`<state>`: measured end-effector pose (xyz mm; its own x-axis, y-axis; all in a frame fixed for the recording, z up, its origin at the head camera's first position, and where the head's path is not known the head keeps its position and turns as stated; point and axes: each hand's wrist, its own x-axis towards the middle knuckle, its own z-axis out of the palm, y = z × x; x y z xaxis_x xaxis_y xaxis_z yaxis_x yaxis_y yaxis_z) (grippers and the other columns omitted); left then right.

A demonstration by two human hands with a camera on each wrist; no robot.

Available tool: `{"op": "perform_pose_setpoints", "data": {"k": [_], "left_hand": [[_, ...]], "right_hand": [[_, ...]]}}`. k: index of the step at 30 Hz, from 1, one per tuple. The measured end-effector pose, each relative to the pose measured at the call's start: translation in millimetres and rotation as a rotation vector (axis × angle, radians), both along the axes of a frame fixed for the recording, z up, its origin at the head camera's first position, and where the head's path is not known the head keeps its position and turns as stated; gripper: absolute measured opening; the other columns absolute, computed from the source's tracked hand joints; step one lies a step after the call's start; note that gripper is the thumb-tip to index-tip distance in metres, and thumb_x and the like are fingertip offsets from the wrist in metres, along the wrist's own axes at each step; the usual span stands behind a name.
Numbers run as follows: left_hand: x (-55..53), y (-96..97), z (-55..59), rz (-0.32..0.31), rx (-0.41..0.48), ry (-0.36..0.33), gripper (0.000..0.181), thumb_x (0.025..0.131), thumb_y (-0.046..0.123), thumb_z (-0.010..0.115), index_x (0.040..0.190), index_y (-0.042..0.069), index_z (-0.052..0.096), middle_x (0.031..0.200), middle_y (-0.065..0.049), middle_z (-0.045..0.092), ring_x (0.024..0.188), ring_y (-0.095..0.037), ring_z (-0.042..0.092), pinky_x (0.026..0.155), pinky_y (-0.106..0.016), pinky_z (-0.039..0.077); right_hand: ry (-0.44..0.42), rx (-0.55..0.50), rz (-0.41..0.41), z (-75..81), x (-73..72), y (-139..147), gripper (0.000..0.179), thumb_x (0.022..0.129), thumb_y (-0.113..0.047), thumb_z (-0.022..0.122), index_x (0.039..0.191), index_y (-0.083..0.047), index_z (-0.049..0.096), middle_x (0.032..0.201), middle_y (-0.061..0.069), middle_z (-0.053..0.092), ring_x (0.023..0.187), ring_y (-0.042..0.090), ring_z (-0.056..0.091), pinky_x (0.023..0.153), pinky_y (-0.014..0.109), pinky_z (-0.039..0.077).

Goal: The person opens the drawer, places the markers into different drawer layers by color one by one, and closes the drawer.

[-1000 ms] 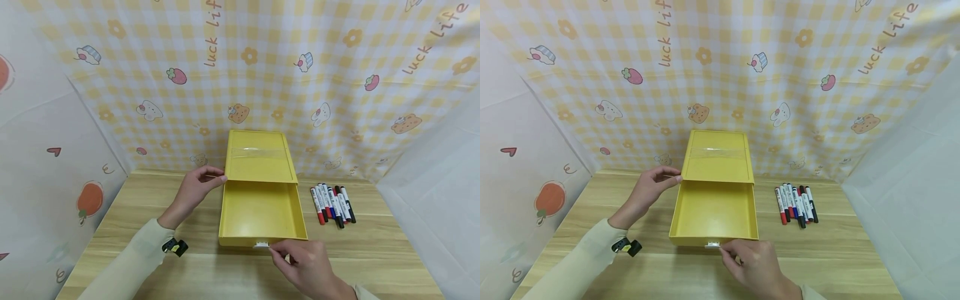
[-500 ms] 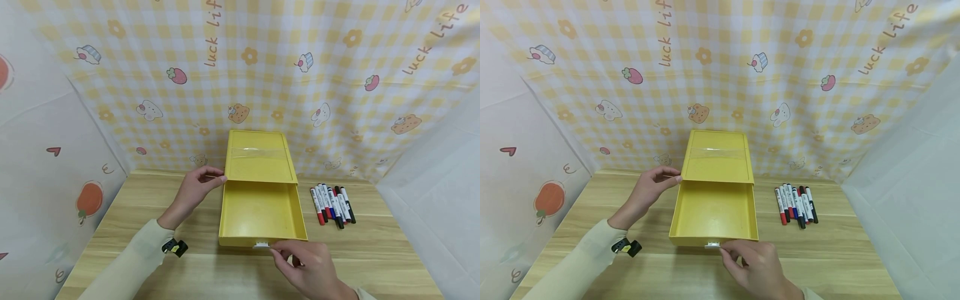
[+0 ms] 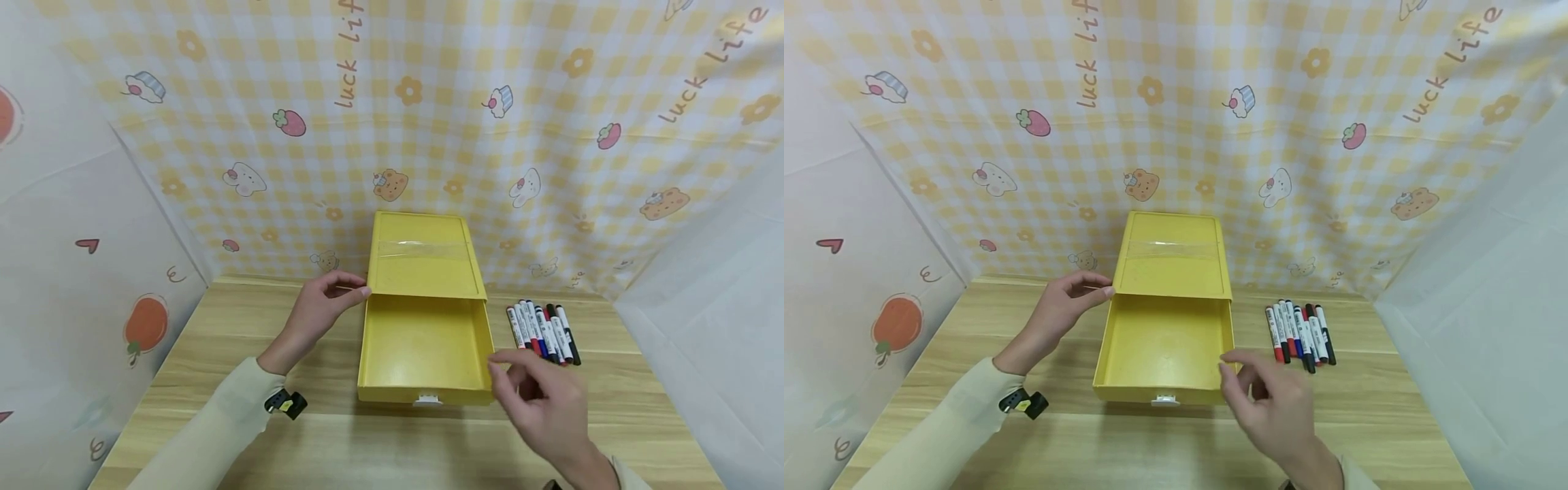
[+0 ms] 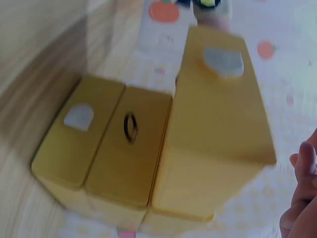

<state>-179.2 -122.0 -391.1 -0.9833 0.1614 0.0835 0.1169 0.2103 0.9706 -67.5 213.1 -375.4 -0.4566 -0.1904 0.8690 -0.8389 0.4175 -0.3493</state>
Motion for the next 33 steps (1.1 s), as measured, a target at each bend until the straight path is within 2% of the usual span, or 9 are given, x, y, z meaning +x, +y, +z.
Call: {"op": "perform_pose_setpoints", "data": {"k": [3,5,10,21,29,33], "left_hand": [[0.0,-0.2,-0.2,0.002,-0.001,0.000,0.033,0.103,0.033,0.081,0.126,0.009,0.078,0.123,-0.006,0.076,0.115,-0.025,0.071,0.101,-0.044,0.055],[0.0,-0.4,-0.6,0.001,-0.004,-0.001,0.033,0.104,0.033,0.081,0.126,0.009,0.078,0.124,-0.006,0.076,0.115,-0.025,0.071,0.102,-0.044,0.055],[0.5,-0.3,-0.9,-0.002,-0.007,0.000,0.033,0.104,0.034,0.080,0.126,0.009,0.078,0.125,-0.006,0.076,0.116,-0.025,0.070,0.102,-0.043,0.055],[-0.2,-0.4,-1.3,-0.007,0.009,0.001,0.033,0.103,0.034,0.081,0.125,0.009,0.078,0.124,-0.006,0.076,0.115,-0.025,0.070,0.103,-0.047,0.055],[-0.6,-0.4,-1.7,-0.005,0.011,-0.002,0.033,0.103,0.034,0.082,0.125,0.009,0.078,0.123,-0.007,0.076,0.115,-0.025,0.070,0.103,-0.046,0.055],[-1.2,-0.6,-2.8,-0.006,0.013,-0.004,0.033,0.102,0.034,0.082,0.124,0.010,0.078,0.122,-0.007,0.076,0.115,-0.026,0.071,0.102,-0.046,0.055]], "right_hand": [[-0.027,-0.028,-0.075,0.9,-11.0,12.4,0.008,0.093,0.001,0.072,0.088,0.004,0.077,0.057,-0.004,0.059,0.042,-0.001,0.043,0.041,0.008,0.034],[-0.074,-0.052,-0.134,-0.4,-17.7,20.7,0.010,0.084,0.011,0.071,0.087,0.004,0.078,0.057,-0.004,0.060,0.042,-0.001,0.044,0.040,0.011,0.035],[-0.260,-0.119,-0.262,-9.5,-32.0,41.7,0.019,0.084,0.019,0.076,0.094,0.003,0.080,0.060,-0.005,0.062,0.045,0.000,0.045,0.043,0.014,0.037],[-0.578,-0.146,-0.569,-42.2,-66.7,88.6,0.013,0.091,-0.004,0.084,0.105,-0.003,0.083,0.076,-0.007,0.071,0.066,0.003,0.056,0.056,0.014,0.041],[-0.725,-0.139,-0.678,-72.0,-79.5,118.2,0.021,0.092,-0.009,0.086,0.110,0.000,0.080,0.086,0.000,0.073,0.071,0.001,0.058,0.060,0.015,0.045],[-0.817,-0.139,-0.740,-87.4,-83.9,134.4,0.027,0.094,-0.014,0.085,0.116,-0.001,0.079,0.090,-0.003,0.072,0.074,0.001,0.057,0.054,0.018,0.049]]}}
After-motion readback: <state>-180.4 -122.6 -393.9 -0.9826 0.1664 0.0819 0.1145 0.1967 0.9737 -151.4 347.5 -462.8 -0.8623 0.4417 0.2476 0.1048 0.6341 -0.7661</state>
